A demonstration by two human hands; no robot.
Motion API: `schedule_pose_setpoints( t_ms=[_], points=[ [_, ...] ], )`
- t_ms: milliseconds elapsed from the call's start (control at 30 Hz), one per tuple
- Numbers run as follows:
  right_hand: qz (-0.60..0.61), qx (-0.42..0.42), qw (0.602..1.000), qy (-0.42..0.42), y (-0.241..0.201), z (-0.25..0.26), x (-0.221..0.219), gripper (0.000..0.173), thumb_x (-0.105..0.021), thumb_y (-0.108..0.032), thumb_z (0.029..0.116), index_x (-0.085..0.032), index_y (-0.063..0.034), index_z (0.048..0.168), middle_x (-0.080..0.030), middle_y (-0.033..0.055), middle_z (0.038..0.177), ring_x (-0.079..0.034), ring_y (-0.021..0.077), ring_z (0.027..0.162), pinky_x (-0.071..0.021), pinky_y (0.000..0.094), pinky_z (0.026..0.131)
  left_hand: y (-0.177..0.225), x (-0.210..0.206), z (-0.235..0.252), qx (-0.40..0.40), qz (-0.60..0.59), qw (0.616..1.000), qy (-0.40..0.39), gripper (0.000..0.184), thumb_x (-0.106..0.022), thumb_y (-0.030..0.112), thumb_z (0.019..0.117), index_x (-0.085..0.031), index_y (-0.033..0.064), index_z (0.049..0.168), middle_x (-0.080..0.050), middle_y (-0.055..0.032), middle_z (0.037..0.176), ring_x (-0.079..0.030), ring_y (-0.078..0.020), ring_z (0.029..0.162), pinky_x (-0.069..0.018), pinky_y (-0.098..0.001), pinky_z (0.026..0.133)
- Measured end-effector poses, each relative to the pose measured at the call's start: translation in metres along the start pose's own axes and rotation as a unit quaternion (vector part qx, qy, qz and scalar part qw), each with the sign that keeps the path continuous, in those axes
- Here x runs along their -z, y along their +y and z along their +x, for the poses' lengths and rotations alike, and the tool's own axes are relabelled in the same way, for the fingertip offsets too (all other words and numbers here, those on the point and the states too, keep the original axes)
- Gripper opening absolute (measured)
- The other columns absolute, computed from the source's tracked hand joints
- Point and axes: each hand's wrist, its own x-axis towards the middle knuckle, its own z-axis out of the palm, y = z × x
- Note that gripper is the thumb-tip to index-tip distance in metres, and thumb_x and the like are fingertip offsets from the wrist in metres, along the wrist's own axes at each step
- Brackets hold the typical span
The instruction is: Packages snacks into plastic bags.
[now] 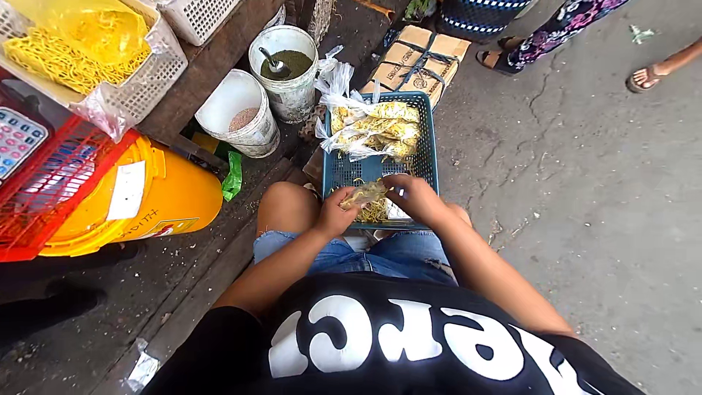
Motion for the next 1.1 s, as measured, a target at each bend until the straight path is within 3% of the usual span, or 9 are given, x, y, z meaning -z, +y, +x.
schedule_pose_setpoints(
  t_ms=[133, 233, 267, 333, 367, 467, 533, 800, 1100],
  points=[
    [0.074, 0.010, 0.995, 0.066, -0.014, -0.015, 0.028, 0.022, -0.069, -0.004, 0.0944, -0.071, -0.0044, 0.117, -0.073, 0.0100, 0.098, -0.067, 0.0176, 0.078, -0.0578, 0.0405, 0.075, 0.001, -0.001, 0.001, 0.004, 0.003, 1.000, -0.008, 0.040, -0.077, 0.009, 0.0878, -0.065, -0.0067, 0.122, -0.069, -0.0196, 0.115, -0.069, -0.0192, 0.106, -0.0558, -0.0356, 0.097],
    [0.082, 0.027, 0.991, 0.100, -0.023, -0.023, 0.040, 0.022, -0.069, -0.007, 0.0939, -0.072, -0.0079, 0.116, -0.073, 0.0044, 0.096, -0.065, 0.0094, 0.076, -0.0558, 0.0311, 0.070, 0.003, -0.001, 0.002, 0.002, -0.005, 1.000, -0.010, 0.041, -0.078, 0.009, 0.0863, -0.064, -0.0072, 0.122, -0.068, -0.0199, 0.117, -0.068, -0.0198, 0.107, -0.0555, -0.0359, 0.097],
    [0.068, 0.037, 0.990, 0.115, -0.024, -0.024, 0.041, 0.021, -0.069, -0.010, 0.0941, -0.073, -0.0088, 0.115, -0.073, 0.0035, 0.097, -0.065, 0.0101, 0.081, -0.0547, 0.0316, 0.072, 0.003, 0.000, 0.002, 0.000, -0.006, 1.000, -0.011, 0.042, -0.079, 0.008, 0.0854, -0.064, -0.0075, 0.121, -0.068, -0.0199, 0.116, -0.068, -0.0201, 0.106, -0.0556, -0.0362, 0.096],
    [0.043, 0.043, 0.989, 0.132, -0.025, -0.024, 0.041, 0.021, -0.067, -0.011, 0.0943, -0.074, -0.0066, 0.114, -0.073, 0.0083, 0.106, -0.066, 0.0230, 0.103, -0.0522, 0.0460, 0.092, 0.005, 0.001, 0.001, 0.000, 0.000, 1.000, -0.016, 0.041, -0.080, 0.008, 0.0844, -0.063, -0.0066, 0.119, -0.067, -0.0188, 0.114, -0.067, -0.0195, 0.104, -0.0555, -0.0359, 0.094],
    [0.037, 0.036, 0.990, 0.130, -0.025, -0.023, 0.040, 0.020, -0.066, -0.010, 0.0955, -0.074, -0.0052, 0.114, -0.074, 0.0105, 0.107, -0.067, 0.0256, 0.106, -0.0520, 0.0491, 0.095, 0.005, 0.001, 0.000, -0.001, 0.001, 1.000, -0.019, 0.042, -0.080, 0.008, 0.0844, -0.063, -0.0061, 0.119, -0.067, -0.0185, 0.114, -0.067, -0.0194, 0.105, -0.0556, -0.0360, 0.095],
    [0.074, 0.001, 0.992, 0.106, -0.027, -0.024, 0.041, 0.021, -0.065, -0.008, 0.0981, -0.069, -0.0064, 0.119, -0.070, 0.0072, 0.095, -0.066, 0.0120, 0.077, -0.0570, 0.0330, 0.073, 0.006, 0.002, 0.001, -0.004, -0.005, 1.000, -0.027, 0.044, -0.080, 0.008, 0.0845, -0.060, -0.0059, 0.122, -0.066, -0.0188, 0.116, -0.066, -0.0192, 0.106, -0.0554, -0.0355, 0.095],
    [0.110, -0.010, 0.989, 0.100, -0.034, -0.028, 0.044, 0.023, -0.063, -0.006, 0.0978, -0.066, -0.0070, 0.121, -0.069, 0.0061, 0.095, -0.065, 0.0092, 0.071, -0.0580, 0.0293, 0.067, 0.005, 0.002, -0.001, 0.000, -0.007, 1.000, -0.031, 0.048, -0.079, 0.008, 0.0856, -0.058, -0.0057, 0.126, -0.067, -0.0187, 0.117, -0.067, -0.0192, 0.105, -0.0559, -0.0355, 0.095],
    [0.201, 0.071, 0.966, 0.144, -0.062, -0.045, 0.064, 0.025, -0.065, -0.007, 0.0942, -0.067, -0.0083, 0.119, -0.072, -0.0039, 0.095, -0.069, 0.0022, 0.074, -0.0610, 0.0208, 0.068, 0.009, 0.002, -0.002, -0.007, 0.013, 1.000, -0.024, 0.042, -0.076, 0.011, 0.0912, -0.061, -0.0062, 0.126, -0.068, -0.0196, 0.118, -0.067, -0.0203, 0.109, -0.0544, -0.0365, 0.099],
    [0.237, 0.129, 0.952, 0.144, -0.085, -0.040, 0.067, 0.024, -0.065, -0.005, 0.0948, -0.066, -0.0101, 0.118, -0.072, -0.0070, 0.095, -0.069, 0.0022, 0.075, -0.0617, 0.0201, 0.068, 0.004, 0.002, -0.003, -0.031, 0.007, 0.999, -0.032, 0.047, -0.081, 0.014, 0.0854, -0.061, -0.0081, 0.122, -0.067, -0.0199, 0.116, -0.068, -0.0196, 0.103, -0.0562, -0.0352, 0.094]
  ],
)
